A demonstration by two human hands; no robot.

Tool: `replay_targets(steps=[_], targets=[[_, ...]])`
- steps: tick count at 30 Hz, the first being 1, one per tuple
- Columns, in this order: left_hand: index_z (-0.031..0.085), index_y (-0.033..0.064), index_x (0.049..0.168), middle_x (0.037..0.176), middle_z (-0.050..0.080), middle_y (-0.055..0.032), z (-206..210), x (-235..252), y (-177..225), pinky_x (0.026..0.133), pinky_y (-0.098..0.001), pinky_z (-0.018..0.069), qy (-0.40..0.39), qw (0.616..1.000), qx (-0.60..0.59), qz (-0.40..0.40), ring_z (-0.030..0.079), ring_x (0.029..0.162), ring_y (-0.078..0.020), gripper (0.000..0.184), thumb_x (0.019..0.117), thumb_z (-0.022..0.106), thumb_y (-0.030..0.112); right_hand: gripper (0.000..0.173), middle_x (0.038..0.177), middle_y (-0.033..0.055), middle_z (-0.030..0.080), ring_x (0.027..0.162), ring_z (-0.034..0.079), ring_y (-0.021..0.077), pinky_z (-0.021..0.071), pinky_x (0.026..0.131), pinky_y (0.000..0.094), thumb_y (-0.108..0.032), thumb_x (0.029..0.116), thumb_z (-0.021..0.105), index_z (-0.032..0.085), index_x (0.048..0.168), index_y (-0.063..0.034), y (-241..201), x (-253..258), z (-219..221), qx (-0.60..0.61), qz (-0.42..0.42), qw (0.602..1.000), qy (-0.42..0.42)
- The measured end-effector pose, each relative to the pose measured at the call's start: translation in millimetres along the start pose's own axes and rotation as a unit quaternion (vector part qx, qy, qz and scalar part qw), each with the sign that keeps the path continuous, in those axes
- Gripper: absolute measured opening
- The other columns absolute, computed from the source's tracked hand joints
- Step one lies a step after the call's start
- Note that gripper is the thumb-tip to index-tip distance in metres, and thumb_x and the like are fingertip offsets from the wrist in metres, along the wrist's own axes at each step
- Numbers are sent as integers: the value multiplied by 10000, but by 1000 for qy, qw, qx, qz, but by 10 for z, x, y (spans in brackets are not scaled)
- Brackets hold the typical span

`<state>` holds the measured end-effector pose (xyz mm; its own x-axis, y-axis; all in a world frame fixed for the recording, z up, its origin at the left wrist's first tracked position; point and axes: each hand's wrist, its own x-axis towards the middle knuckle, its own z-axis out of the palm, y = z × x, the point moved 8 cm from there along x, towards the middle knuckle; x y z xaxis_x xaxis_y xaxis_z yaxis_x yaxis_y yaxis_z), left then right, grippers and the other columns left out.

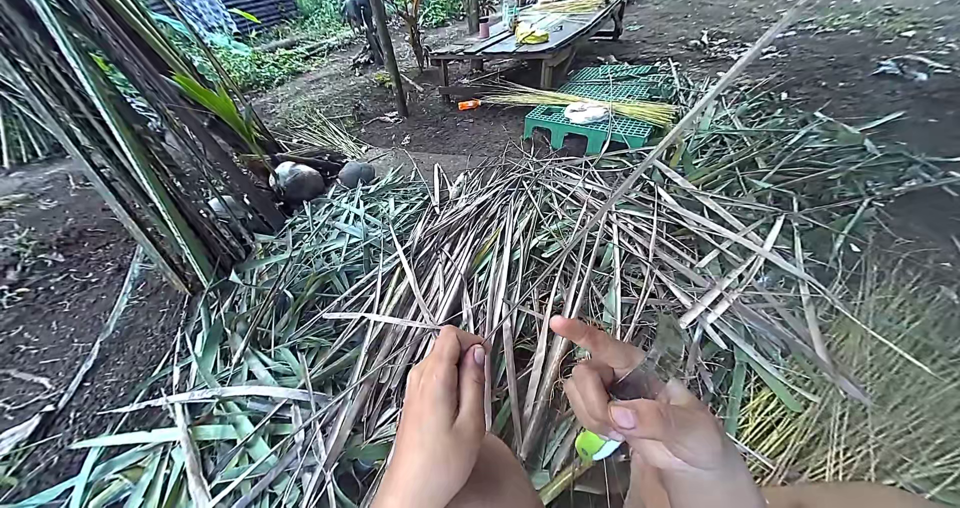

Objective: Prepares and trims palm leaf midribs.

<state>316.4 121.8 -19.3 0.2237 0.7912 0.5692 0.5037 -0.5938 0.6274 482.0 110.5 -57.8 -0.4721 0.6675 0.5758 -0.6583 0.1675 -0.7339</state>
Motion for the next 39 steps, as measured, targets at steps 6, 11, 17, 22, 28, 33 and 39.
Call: replay_targets(steps=[6,11,17,22,28,33,39], targets=[[615,65,937,660,496,65,171,-43,22,533,-102,367,-125,990,-63,-2,437,562,58,232,1055,459,189,353,748,-143,557,673,456,-117,378,625,65,-273,1041,560,645,1365,-163,-26,14,59,-112,-8,993,-32],[618,61,951,691,519,60,171,-77,65,551,-92,370,-144,981,-128,14,444,584,65,232,1068,461,186,407,739,-171,565,637,434,-113,342,584,76,-266,1027,574,618,1415,-153,80,5,-60,-51,18,998,-10],[585,126,990,679,437,118,-55,13,98,505,-72,305,-71,979,-189,12,368,558,100,280,1112,413,311,385,744,-168,582,613,437,-112,340,553,77,-280,1020,593,649,1375,-142,115,-5,-107,-16,32,999,-8],[650,69,969,707,528,99,18,140,75,556,-57,341,-129,983,-117,60,417,601,113,290,1086,458,250,332,882,-100,696,721,525,-140,425,661,50,-355,1065,519,695,1149,-87,8,24,215,-86,20,988,-129],[650,30,942,722,566,31,161,193,166,594,-80,384,-197,962,-123,144,472,637,73,321,1089,446,231,379,640,38,589,544,490,-16,395,528,146,-256,1031,511,684,917,62,37,109,573,-142,31,949,-282],[671,14,927,751,609,-21,141,200,384,643,-125,432,-237,940,-124,211,535,686,7,337,1072,443,215,356,708,63,659,622,580,19,461,601,174,-256,976,603,705,895,75,126,84,647,-160,79,940,-291],[690,37,865,672,566,2,175,278,549,608,-163,392,-311,910,-110,249,506,651,-18,352,1043,458,235,235,662,28,603,581,538,-15,405,547,162,-163,890,631,633,783,46,241,89,840,-61,127,936,-322]])
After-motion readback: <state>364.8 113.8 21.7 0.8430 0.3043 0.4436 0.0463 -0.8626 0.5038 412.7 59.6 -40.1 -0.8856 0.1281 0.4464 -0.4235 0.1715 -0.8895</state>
